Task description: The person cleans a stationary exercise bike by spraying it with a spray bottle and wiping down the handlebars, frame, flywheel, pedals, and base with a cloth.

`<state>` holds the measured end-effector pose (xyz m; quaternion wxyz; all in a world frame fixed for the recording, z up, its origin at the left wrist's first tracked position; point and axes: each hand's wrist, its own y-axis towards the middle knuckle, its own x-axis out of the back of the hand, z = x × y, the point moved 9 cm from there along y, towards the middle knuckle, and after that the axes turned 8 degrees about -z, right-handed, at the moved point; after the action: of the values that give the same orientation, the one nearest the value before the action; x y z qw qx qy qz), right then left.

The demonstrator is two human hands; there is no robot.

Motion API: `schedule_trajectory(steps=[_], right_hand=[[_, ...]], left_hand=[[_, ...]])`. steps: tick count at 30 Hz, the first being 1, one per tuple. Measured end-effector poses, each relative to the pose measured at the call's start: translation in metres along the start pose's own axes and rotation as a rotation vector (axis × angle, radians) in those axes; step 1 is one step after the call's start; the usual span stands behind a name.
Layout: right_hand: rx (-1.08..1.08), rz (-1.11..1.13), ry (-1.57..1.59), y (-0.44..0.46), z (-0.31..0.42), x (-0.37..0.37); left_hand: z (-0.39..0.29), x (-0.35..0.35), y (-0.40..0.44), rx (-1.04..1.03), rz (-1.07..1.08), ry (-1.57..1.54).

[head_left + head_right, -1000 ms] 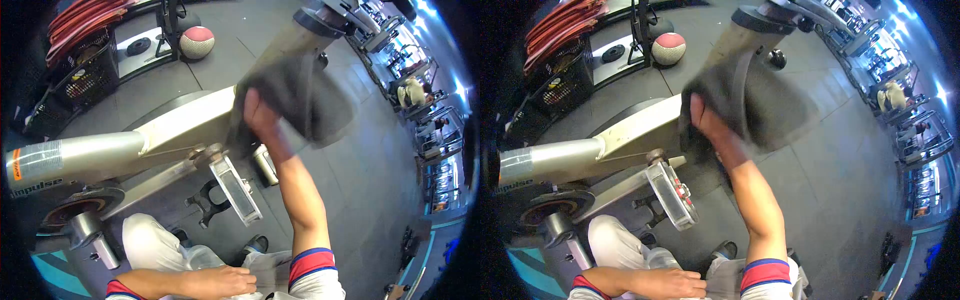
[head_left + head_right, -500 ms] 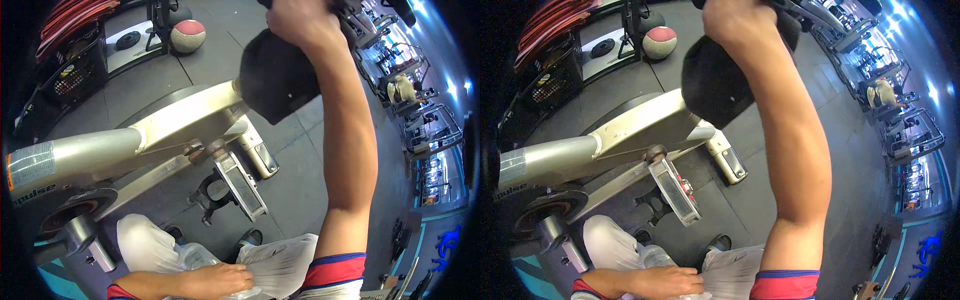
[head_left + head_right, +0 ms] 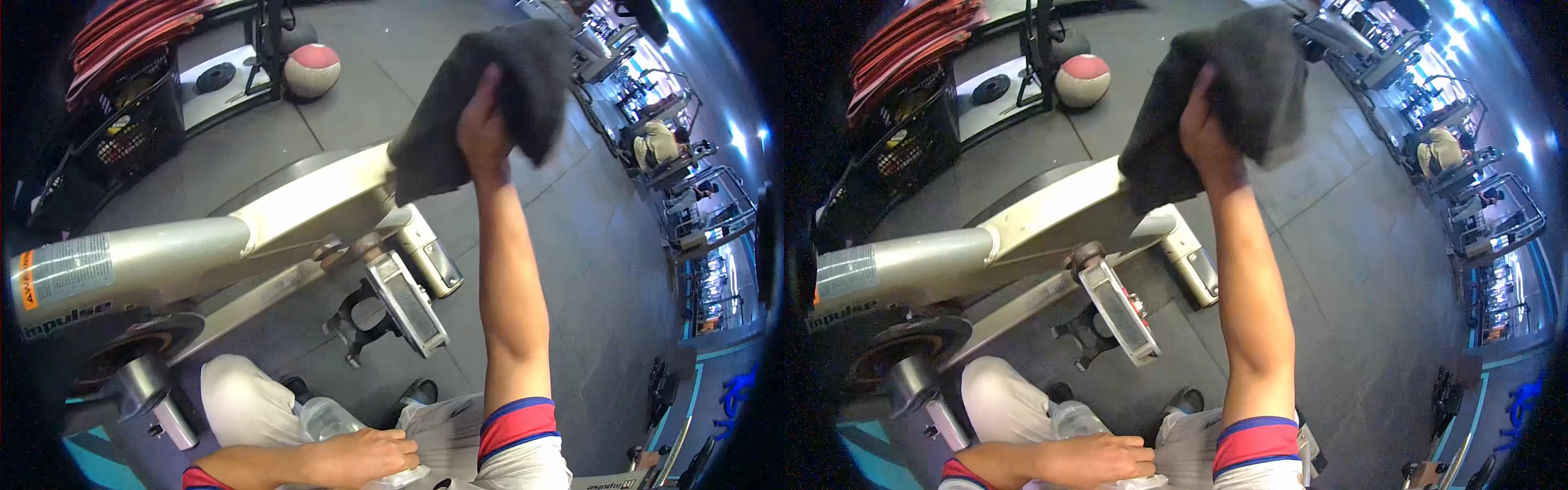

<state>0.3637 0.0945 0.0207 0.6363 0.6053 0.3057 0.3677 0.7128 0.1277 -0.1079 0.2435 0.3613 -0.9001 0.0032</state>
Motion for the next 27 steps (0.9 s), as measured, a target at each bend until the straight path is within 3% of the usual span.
schedule_trajectory(steps=[3, 4, 7, 10, 13, 17, 18, 19, 21, 23, 26, 27], right_hand=[[0.041, -0.043, -0.014, 0.004, 0.018, 0.006], [-0.040, 0.076, -0.055, -0.030, 0.014, -0.005], [0.253, 0.759, -0.352, -0.059, 0.070, -0.022], [0.472, 0.650, -0.157, -0.088, 0.054, -0.019], [0.177, 0.797, 0.268, -0.083, 0.027, -0.021], [0.414, 1.252, 0.070, -0.065, 0.082, -0.045], [-0.004, 1.319, 0.430, -0.055, 0.095, -0.053], [-0.104, 1.331, 0.653, -0.050, 0.116, -0.056], [-0.184, 1.470, 0.584, -0.053, 0.113, -0.067], [0.019, 1.246, 0.483, -0.049, 0.096, -0.062], [0.100, 0.845, 0.337, -0.082, 0.077, -0.038], [0.205, 0.565, 0.388, -0.084, 0.081, -0.018]], left_hand=[[-0.004, 0.002, -0.001, -0.061, -0.047, 0.003], [-0.005, 0.005, 0.002, -0.070, -0.035, 0.004], [-0.007, 0.003, 0.003, -0.070, -0.019, -0.015], [0.000, -0.008, 0.002, -0.054, -0.014, -0.071], [-0.007, -0.007, 0.006, -0.043, 0.025, -0.092], [-0.011, -0.017, 0.007, -0.088, 0.089, -0.038], [-0.014, -0.017, 0.008, -0.101, 0.060, -0.040], [-0.016, -0.014, 0.008, -0.116, 0.035, -0.039], [-0.021, -0.011, 0.008, -0.135, 0.002, -0.023], [-0.023, -0.008, 0.005, -0.130, -0.043, -0.005], [-0.024, -0.013, -0.003, -0.118, -0.054, 0.004], [-0.024, -0.016, -0.004, -0.110, -0.033, 0.018]])
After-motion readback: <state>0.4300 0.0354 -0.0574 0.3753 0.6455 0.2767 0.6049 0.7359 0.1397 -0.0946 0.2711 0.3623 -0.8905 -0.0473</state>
